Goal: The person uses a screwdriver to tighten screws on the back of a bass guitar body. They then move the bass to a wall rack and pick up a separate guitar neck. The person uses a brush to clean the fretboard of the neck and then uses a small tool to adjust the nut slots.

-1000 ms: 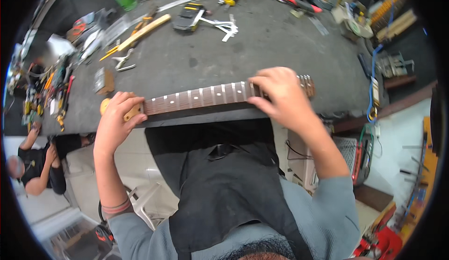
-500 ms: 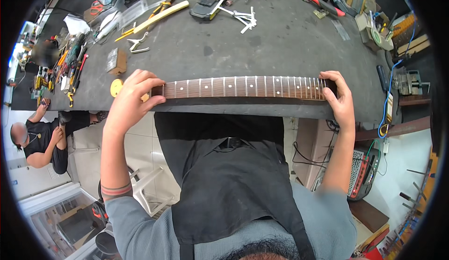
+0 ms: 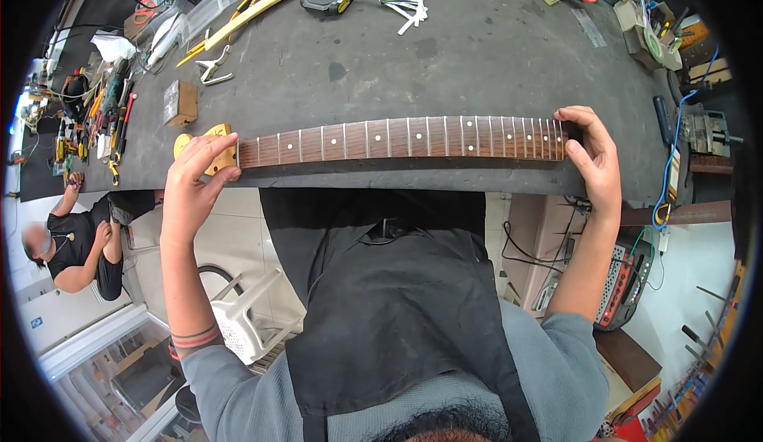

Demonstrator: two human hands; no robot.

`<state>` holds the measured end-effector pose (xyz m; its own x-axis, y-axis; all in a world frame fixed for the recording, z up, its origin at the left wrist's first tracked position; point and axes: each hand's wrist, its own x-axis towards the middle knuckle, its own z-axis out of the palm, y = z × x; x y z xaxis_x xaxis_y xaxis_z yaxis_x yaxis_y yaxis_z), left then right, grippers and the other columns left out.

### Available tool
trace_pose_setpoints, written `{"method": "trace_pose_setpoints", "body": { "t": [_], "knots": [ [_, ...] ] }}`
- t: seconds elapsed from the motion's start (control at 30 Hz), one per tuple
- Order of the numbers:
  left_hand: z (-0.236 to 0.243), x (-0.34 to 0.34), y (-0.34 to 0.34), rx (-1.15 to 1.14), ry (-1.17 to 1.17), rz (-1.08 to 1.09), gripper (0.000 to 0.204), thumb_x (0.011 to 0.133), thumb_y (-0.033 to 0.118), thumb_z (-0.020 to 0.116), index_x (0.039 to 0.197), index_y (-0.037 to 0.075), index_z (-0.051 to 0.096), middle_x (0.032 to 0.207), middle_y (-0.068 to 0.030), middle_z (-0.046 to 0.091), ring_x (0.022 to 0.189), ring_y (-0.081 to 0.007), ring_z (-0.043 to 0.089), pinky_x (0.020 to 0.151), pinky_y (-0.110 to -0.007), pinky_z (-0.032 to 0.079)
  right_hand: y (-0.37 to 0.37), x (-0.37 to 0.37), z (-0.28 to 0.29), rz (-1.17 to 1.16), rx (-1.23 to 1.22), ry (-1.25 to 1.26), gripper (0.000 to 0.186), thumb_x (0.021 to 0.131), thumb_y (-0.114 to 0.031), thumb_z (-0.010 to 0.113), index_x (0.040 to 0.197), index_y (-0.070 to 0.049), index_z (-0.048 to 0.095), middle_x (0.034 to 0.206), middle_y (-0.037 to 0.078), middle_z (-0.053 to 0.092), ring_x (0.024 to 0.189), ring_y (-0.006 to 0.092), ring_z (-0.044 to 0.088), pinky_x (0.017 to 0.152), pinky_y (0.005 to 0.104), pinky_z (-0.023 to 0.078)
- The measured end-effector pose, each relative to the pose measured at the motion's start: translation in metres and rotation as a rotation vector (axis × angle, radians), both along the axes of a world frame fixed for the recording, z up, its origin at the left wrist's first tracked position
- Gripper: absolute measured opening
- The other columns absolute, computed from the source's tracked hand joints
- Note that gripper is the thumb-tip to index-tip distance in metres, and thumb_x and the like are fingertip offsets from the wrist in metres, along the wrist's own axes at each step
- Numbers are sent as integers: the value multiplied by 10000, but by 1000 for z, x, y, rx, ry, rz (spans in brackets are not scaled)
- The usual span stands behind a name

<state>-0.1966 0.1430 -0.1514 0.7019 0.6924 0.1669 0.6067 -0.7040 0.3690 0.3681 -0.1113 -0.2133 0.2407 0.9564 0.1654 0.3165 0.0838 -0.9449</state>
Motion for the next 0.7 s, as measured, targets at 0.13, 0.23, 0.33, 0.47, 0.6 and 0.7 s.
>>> {"method": "trace_pose_setpoints", "body": {
  "t": [0.13, 0.23, 0.33, 0.47, 0.6, 0.7],
  "knots": [
    [4, 8, -2, 7, 17, -7, 575, 835, 25, 936, 1393, 58, 799, 1274, -129, 836, 1230, -344, 763, 1094, -452, 579, 1, -5, -1, -29, -4, -31, 445, 1011, -160, 772, 1402, 43, 708, 1397, 131, 678, 1371, 246, 633, 1224, 379, 455],
    [3, 10, -1, 11, 29, -23, 570, 847, 26, 928, 1401, 46, 794, 1301, -120, 843, 1256, -338, 766, 1131, -459, 560, 0, -6, -2, -43, -11, -90, 456, 990, -168, 791, 1392, 36, 719, 1393, 135, 686, 1371, 255, 633, 1222, 383, 454],
    [-1, 17, -4, 41, 14, -61, 605, 830, 10, 936, 1414, 44, 784, 1296, -121, 845, 1243, -338, 771, 1126, -462, 561, 1, -8, -1, -43, -16, -185, 490, 953, -199, 830, 1384, 14, 734, 1380, 134, 696, 1363, 273, 637, 1213, 395, 459],
    [-9, 45, -12, 16, -64, -115, 618, 819, 42, 952, 1412, 51, 779, 1245, -124, 835, 1156, -339, 773, 1036, -447, 576, 4, -18, 7, -64, -31, -372, 531, 899, -244, 881, 1360, -14, 751, 1350, 127, 719, 1342, 302, 647, 1200, 417, 469],
    [-15, 76, -19, 11, -118, -193, 636, 813, 48, 964, 1417, 36, 765, 1242, -137, 833, 1139, -339, 778, 1013, -446, 585, 5, -20, 4, -85, 2, -393, 534, 855, -229, 908, 1328, -26, 763, 1332, 120, 749, 1323, 321, 658, 1190, 442, 484],
    [-25, 107, -23, 29, -167, -282, 619, 824, 99, 978, 1400, 28, 764, 1232, -155, 828, 1117, -355, 780, 993, -446, 601, 9, -36, 11, -84, 8, -524, 542, 819, -199, 925, 1314, -38, 772, 1336, 127, 761, 1321, 339, 663, 1203, 467, 476]
  ]
}}
